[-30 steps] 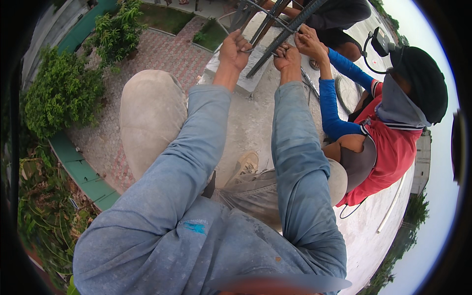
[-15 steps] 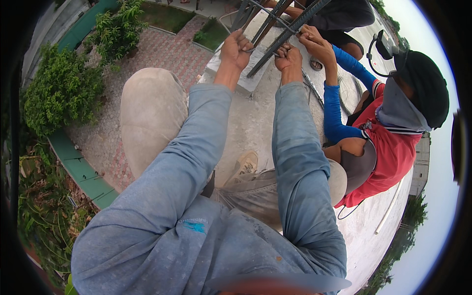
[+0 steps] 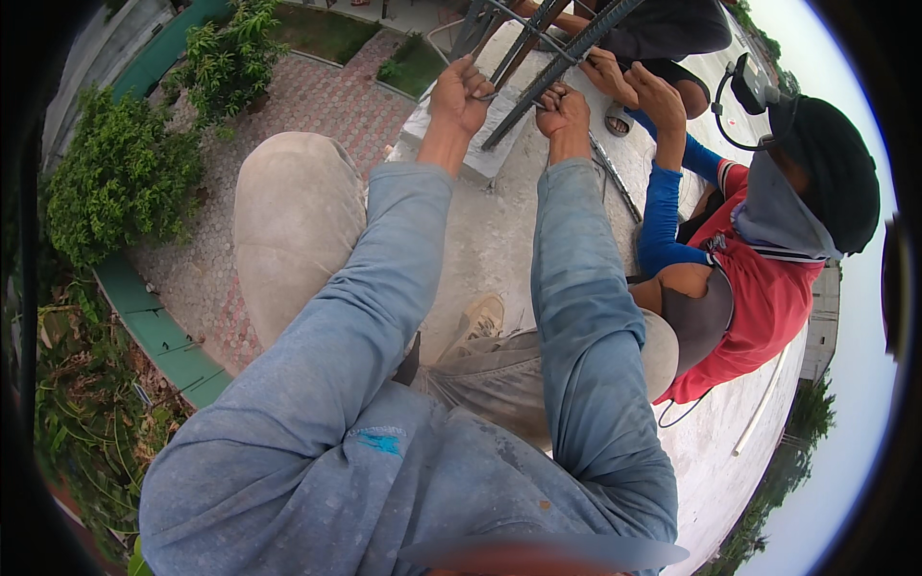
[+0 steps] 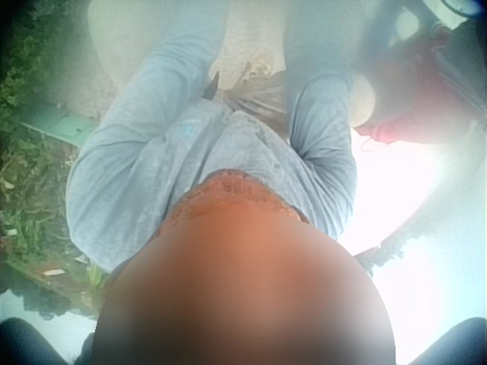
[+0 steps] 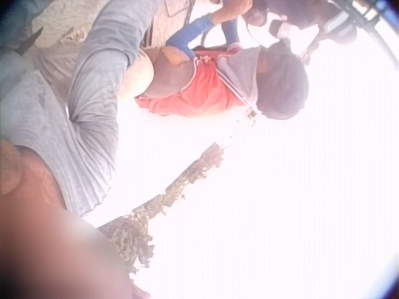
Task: The person assembles a metal frame by bending and securing metal rods with pliers and a hammer. They work alongside another person who assists with holding and positioning the frame components.
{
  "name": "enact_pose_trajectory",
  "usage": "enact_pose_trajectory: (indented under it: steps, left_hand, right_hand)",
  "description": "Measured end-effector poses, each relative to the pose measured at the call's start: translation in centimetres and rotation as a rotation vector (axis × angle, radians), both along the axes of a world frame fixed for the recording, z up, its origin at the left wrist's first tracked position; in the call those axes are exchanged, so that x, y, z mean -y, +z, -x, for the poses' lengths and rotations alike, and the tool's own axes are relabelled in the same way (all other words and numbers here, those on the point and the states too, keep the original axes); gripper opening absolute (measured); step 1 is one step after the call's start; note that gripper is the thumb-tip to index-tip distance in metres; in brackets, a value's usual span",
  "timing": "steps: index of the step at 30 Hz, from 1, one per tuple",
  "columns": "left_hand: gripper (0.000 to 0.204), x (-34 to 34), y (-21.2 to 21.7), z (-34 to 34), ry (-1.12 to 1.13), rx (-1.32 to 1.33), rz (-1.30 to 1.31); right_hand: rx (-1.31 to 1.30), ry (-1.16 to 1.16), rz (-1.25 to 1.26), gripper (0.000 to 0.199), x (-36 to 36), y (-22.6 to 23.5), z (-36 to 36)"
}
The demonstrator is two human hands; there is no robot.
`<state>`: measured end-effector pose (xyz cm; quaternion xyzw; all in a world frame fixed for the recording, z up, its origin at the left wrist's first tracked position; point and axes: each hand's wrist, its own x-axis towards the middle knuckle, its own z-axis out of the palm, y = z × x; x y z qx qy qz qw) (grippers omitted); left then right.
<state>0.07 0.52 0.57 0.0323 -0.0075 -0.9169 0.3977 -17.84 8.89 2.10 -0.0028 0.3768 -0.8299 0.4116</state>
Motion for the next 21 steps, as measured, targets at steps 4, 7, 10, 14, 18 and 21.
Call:
enact_pose_trajectory:
  steps: [4,7,10,14,18,21]
  left_hand:
    - [0.026,0.1,-0.1,0.1,0.007,-0.001,0.009]
    - [0.026,0.1,-0.2,0.2,0.004,-0.006,0.01]
    - [0.027,0.1,-0.2,0.2,-0.001,-0.008,0.004]
    - [0.027,0.2,-0.3,0.2,-0.001,0.014,-0.019]
    - [0.026,0.2,-0.4,0.2,0.003,-0.003,-0.001]
    - [0.026,0.2,-0.6,0.3,0.004,-0.006,0.0]
  right_hand:
    - [0.0,-0.022,-0.023,0.016,0.1,0.0,0.1]
    - [0.014,-0.017,-0.018,0.016,0.1,-0.2,0.3]
    - [0.017,-0.001,-0.026,0.016,0.3,-0.5,0.7]
    - [0.02,0.021,-0.012,0.018,0.5,-0.9,1.1]
    - [0.034,0.019,0.009,0.019,0.4,-0.8,0.6]
    - [0.05,0.011,0.02,0.019,0.2,-0.2,-0.1]
